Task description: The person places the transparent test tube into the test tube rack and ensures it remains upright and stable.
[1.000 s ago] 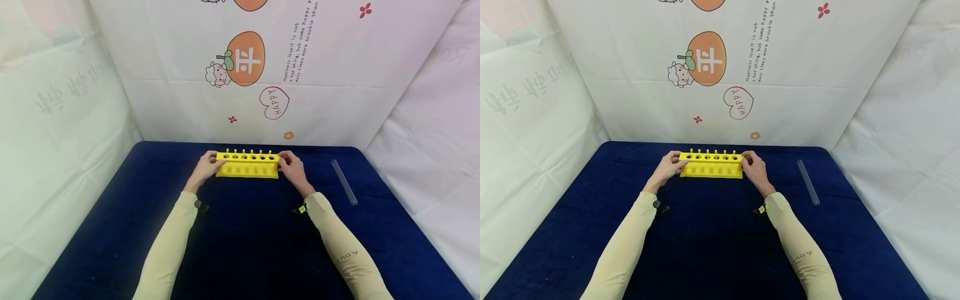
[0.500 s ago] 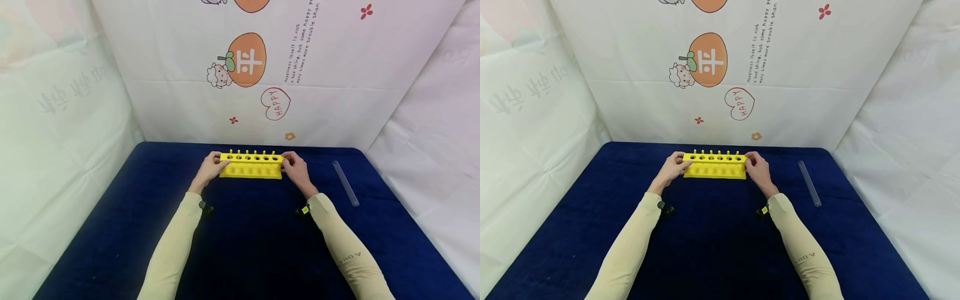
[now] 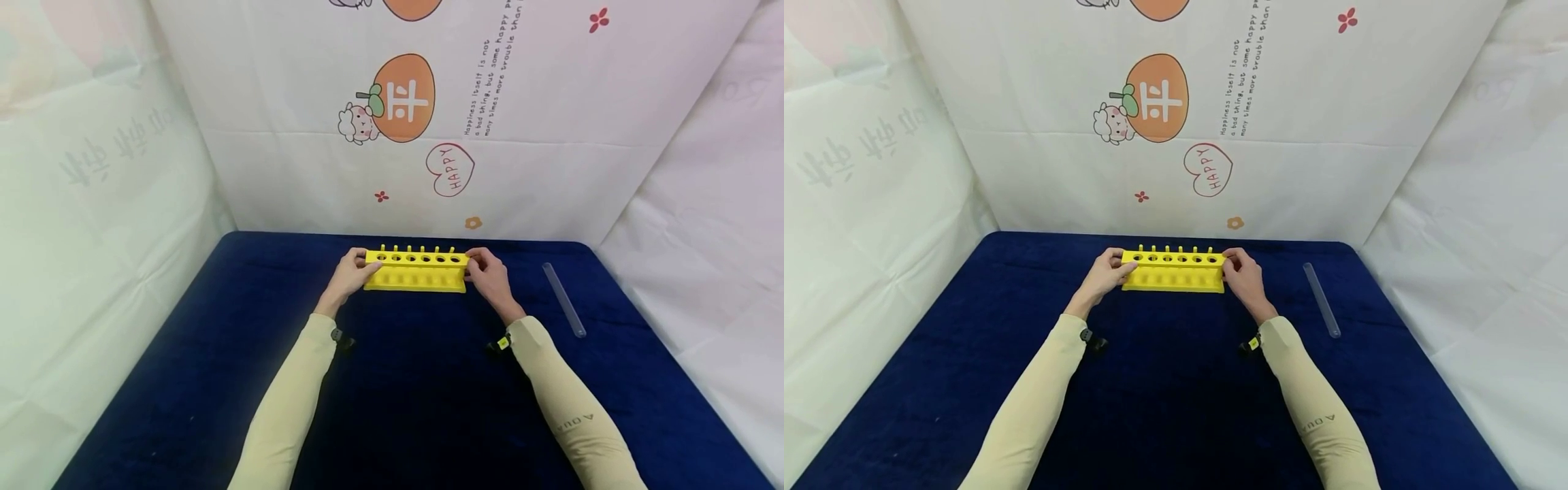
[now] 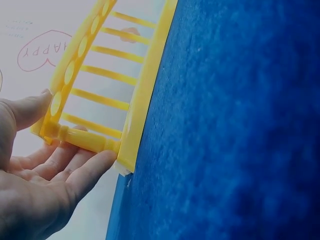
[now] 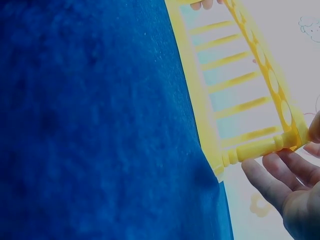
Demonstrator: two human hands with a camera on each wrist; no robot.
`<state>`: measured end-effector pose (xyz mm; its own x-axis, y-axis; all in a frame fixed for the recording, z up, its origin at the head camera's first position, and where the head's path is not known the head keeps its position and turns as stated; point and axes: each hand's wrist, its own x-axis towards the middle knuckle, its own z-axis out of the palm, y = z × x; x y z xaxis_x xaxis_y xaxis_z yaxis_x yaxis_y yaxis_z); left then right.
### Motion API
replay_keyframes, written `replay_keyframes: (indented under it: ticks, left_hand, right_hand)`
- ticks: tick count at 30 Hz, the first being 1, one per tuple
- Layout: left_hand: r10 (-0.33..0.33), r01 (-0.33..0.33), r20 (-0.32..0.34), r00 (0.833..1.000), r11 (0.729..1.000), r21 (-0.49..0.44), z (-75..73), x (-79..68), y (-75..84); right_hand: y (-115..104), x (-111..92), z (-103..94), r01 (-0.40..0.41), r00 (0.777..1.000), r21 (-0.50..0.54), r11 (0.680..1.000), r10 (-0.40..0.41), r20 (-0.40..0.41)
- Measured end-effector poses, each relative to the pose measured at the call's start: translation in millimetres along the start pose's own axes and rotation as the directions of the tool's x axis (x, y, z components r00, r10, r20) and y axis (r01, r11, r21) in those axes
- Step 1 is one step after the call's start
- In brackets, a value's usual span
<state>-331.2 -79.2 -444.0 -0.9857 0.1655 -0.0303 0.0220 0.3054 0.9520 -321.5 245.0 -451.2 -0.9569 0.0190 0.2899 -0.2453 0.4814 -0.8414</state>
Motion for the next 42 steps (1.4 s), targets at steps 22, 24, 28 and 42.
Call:
replay_keyframes:
  ticks: [22, 24, 28, 42]
  left_hand:
    - [0.002, -0.002, 0.015, 1.0, 1.0, -0.007, 4.5, -0.7, 0.4]
    - [0.002, -0.002, 0.022, 1.0, 1.0, -0.009, 4.4, -0.6, 0.1]
    - [0.004, -0.003, 0.027, 1.0, 1.0, -0.031, 4.6, 1.0, -0.1]
    - [0.002, -0.001, 0.033, 0.999, 0.999, -0.049, 6.1, 2.2, -0.1]
  right_hand:
    - [2.6, -0.8, -7.9, -0.025, 1.0, 0.016, 1.0, 0.025, 0.01]
    - [3.1, -1.2, -8.4, -0.028, 1.0, 0.019, 0.999, 0.028, 0.012]
    - [3.2, -1.0, -11.1, -0.025, 0.999, 0.018, 1.0, 0.025, 0.023]
    - [2.0, 0.1, -27.8, -0.028, 0.991, -0.024, 0.999, 0.031, 0.129]
